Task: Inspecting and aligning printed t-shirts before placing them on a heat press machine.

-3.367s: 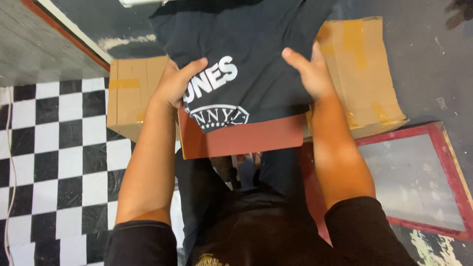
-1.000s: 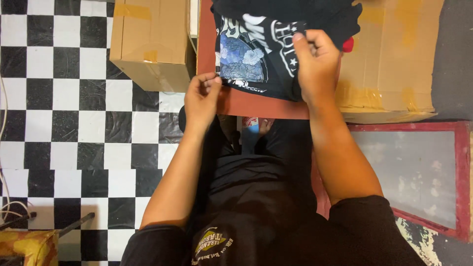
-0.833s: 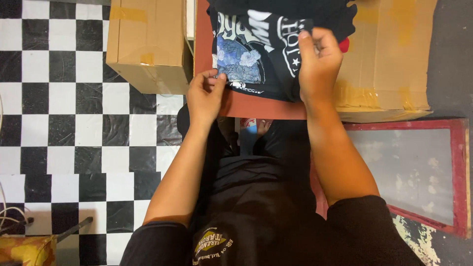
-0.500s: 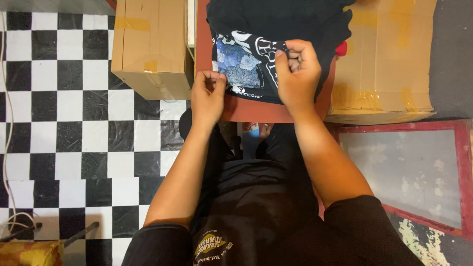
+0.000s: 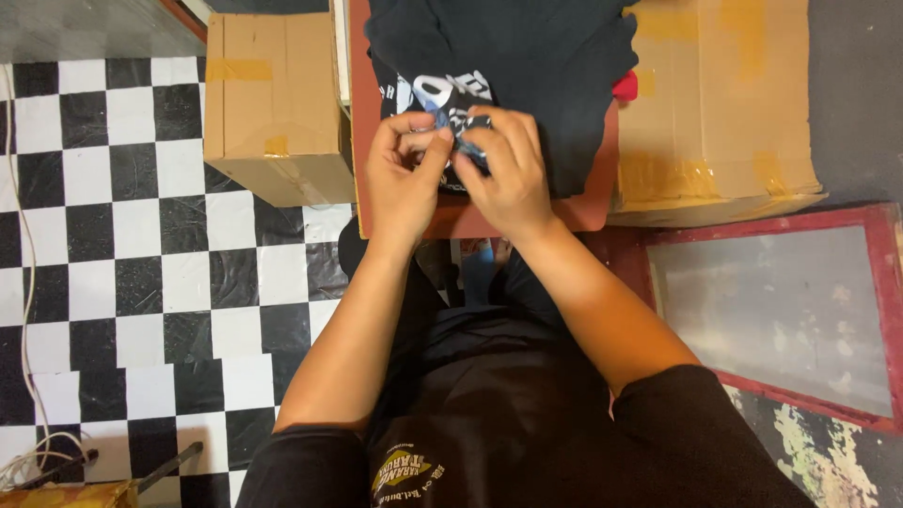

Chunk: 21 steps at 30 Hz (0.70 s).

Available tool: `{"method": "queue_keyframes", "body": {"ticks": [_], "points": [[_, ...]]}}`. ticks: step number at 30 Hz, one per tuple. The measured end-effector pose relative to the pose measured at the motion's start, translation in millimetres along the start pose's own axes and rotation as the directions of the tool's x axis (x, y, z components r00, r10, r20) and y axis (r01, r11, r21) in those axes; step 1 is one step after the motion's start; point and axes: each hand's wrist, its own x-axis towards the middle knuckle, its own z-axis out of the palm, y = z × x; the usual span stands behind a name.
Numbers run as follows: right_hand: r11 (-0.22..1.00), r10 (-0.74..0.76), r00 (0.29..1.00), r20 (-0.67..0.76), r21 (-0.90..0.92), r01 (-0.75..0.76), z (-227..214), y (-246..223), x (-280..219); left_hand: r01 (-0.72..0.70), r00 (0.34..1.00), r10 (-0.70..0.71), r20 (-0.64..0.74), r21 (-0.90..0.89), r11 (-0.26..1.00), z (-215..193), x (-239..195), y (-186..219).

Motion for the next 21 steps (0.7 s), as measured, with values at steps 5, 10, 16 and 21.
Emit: {"method": "queue_keyframes", "body": {"ticks": [5, 10, 16, 21], "points": [[0.980, 0.196, 0.976, -0.098, 0.035, -0.194, 2, 34, -3, -0.108, 0.994, 0.105, 0.039, 0.084, 0.991, 7, 6, 8], [0.773, 0.562, 0.814, -0.145, 0.442, -0.455, -18, 94, -13, -0.032, 0.990, 0.071, -0.120, 0.303, 0.952, -45, 12, -23], [0.738, 0.539, 0.826, -0.167, 0.566, -0.367, -28, 75, -2, 0.063, 0.984, 0.044, -0.171, 0.575, 0.816, -68, 6, -37], [0.771, 0.580, 0.785, -0.217, 0.458, -0.443, -21, 88, -12, 0.081, 0.991, 0.020, -0.132, 0.715, 0.695, -57, -3, -16]]}}
